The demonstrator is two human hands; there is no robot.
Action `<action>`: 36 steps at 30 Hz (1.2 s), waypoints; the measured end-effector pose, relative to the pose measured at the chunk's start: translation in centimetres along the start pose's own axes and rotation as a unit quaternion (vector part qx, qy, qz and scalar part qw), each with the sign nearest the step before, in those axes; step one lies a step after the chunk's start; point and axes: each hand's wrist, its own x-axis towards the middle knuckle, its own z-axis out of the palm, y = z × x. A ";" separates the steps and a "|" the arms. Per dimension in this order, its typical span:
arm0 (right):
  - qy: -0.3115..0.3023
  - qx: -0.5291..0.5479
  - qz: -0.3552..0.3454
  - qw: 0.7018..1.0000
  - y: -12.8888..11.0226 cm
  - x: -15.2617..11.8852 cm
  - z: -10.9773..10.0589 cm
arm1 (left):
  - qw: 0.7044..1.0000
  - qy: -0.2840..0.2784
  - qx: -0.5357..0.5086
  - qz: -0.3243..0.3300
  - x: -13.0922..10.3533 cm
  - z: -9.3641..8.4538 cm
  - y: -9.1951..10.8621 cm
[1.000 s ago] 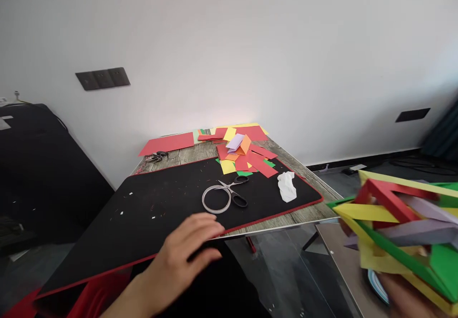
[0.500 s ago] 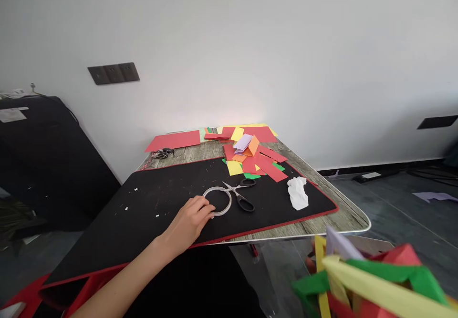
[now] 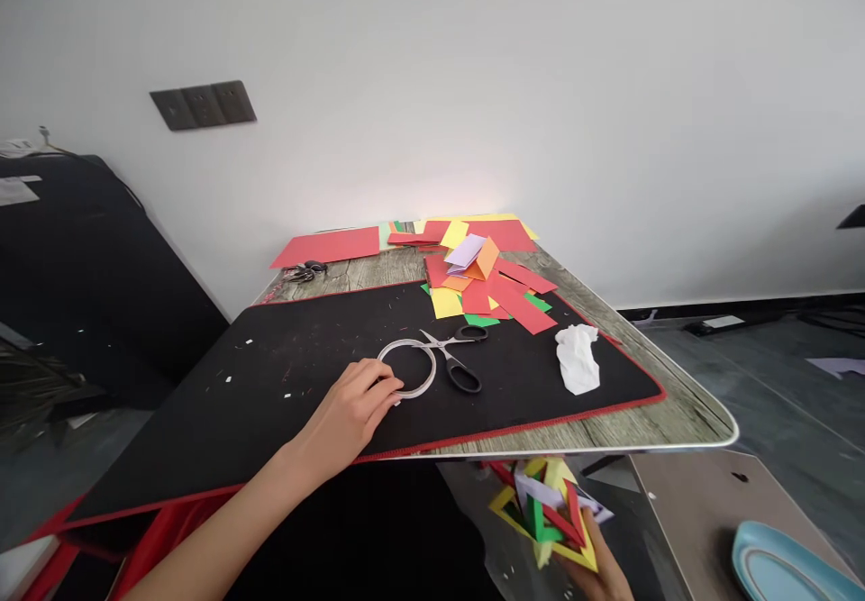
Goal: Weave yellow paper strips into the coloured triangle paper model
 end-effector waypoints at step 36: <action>0.055 -0.079 0.112 0.989 5.8 4.2 2.3 | 0.999 0.008 -0.022 0.027 0.6 -0.7 0.6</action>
